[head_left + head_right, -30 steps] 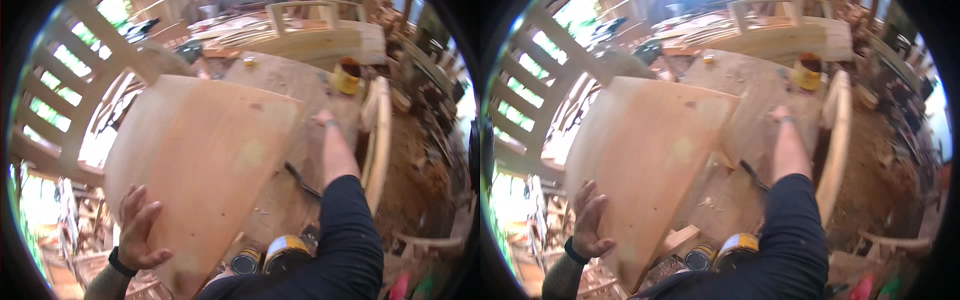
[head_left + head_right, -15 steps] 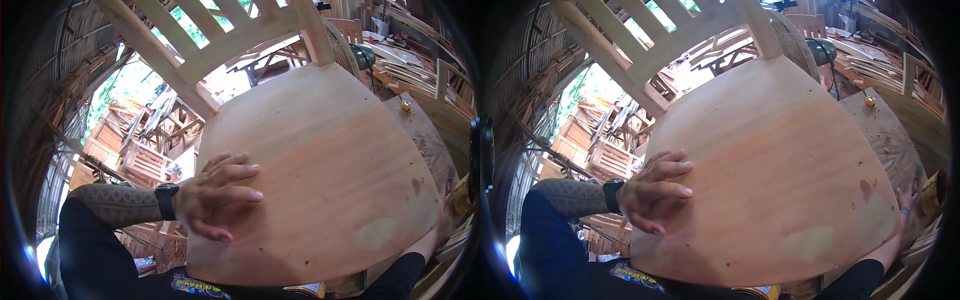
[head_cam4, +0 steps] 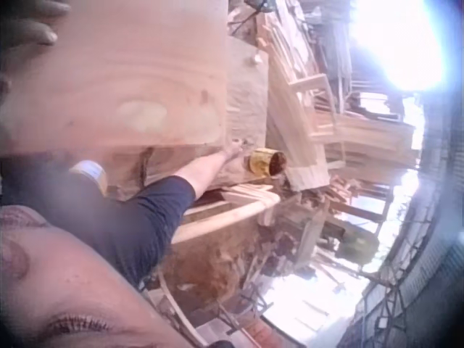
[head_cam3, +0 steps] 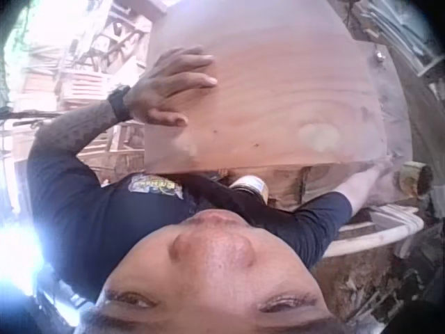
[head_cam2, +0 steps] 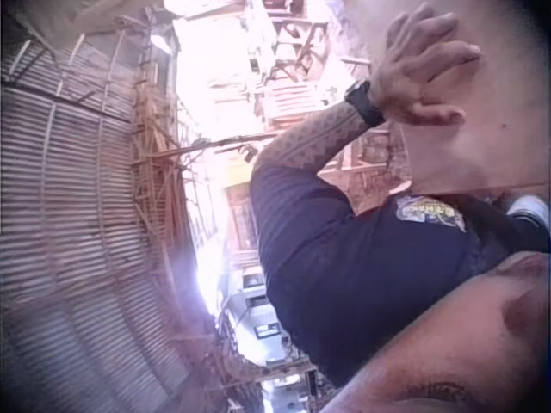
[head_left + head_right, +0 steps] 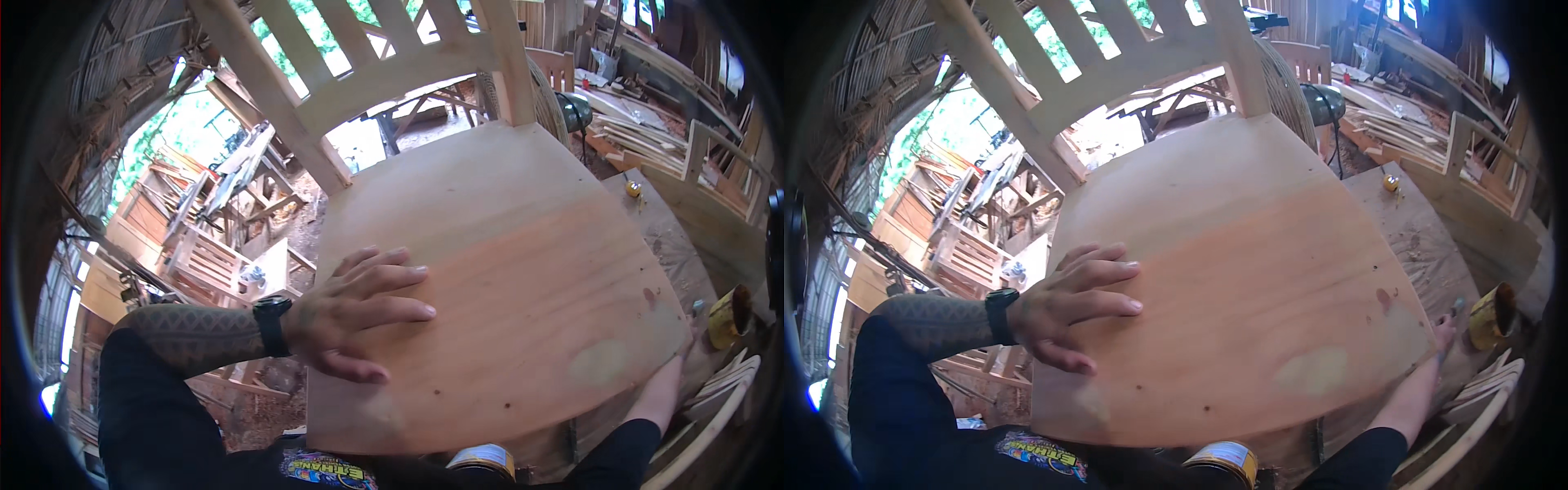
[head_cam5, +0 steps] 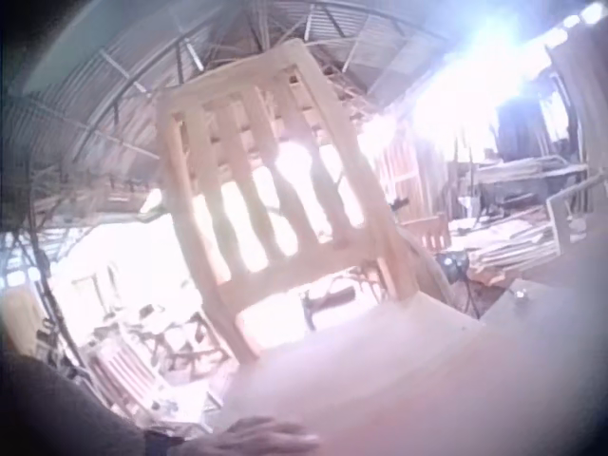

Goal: The person opens a metal can, pours liquid from the lid and the can onto a wooden chair seat, and spreads the liquid over the surface with a metal scraper.

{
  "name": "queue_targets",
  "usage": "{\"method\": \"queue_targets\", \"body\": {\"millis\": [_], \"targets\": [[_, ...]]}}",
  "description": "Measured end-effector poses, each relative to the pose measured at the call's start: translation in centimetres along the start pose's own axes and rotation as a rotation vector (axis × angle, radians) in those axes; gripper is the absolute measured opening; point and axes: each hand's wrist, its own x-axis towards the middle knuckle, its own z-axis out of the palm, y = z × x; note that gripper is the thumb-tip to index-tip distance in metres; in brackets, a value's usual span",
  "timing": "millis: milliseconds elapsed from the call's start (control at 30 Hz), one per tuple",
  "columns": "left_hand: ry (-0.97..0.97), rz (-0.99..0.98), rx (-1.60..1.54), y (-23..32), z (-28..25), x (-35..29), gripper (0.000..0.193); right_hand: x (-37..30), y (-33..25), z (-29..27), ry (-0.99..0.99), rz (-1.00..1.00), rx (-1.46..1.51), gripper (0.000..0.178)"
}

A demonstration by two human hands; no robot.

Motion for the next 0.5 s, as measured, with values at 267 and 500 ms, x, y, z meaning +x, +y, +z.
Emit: {"method": "queue_targets", "body": {"millis": [267,500], "targets": [[0.122,-0.032,-0.002,0.6,-0.2,-3.4,0.087,-8.0,-9.3,-5.4,0.046,-0.192,-0.206,0.054],[0.432,0.099,-0.080,-1.7,1.2,-6.2,0.070,-26.4,-24.7,-19.4,0.376,-0.398,-0.225,0.022]]}}
